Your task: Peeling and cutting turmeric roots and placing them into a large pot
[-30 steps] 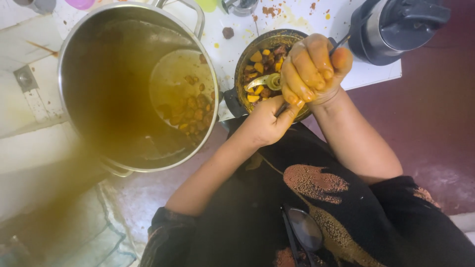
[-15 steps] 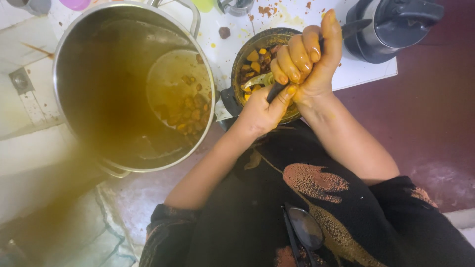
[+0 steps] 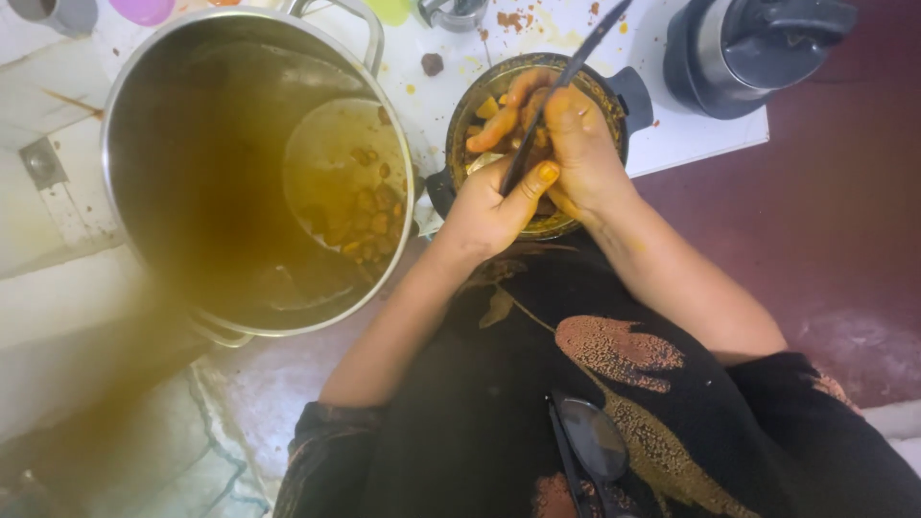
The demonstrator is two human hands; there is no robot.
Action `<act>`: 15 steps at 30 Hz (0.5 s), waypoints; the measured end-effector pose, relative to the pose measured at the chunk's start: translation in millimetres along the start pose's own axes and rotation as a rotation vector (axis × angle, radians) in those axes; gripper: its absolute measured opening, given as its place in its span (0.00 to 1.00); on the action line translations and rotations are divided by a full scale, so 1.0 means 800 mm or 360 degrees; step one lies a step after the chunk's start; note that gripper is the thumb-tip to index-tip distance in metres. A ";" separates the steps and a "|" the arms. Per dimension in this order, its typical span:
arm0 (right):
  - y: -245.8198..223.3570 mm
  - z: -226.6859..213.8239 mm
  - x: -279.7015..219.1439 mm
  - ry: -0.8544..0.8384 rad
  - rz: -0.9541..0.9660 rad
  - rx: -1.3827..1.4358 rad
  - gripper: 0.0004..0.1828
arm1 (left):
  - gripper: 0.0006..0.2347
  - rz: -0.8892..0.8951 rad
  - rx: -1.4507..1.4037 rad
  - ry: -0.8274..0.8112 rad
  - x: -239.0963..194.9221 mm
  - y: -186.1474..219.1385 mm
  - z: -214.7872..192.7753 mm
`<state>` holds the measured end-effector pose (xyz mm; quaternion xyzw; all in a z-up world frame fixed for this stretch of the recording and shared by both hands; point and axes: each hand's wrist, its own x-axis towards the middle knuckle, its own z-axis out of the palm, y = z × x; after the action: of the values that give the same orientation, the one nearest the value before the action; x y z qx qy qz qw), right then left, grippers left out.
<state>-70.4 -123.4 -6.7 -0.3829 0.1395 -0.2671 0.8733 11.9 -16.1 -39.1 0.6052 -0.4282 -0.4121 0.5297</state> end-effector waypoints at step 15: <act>-0.024 -0.005 -0.011 -0.0304 -0.0116 -0.0231 0.28 | 0.20 -0.0582 -0.1161 -0.0330 0.008 0.015 0.005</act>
<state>-86.2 -131.8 5.4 -0.4736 0.0607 -0.2502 0.8423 8.7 -24.0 -27.8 0.3993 -0.1908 -0.6826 0.5816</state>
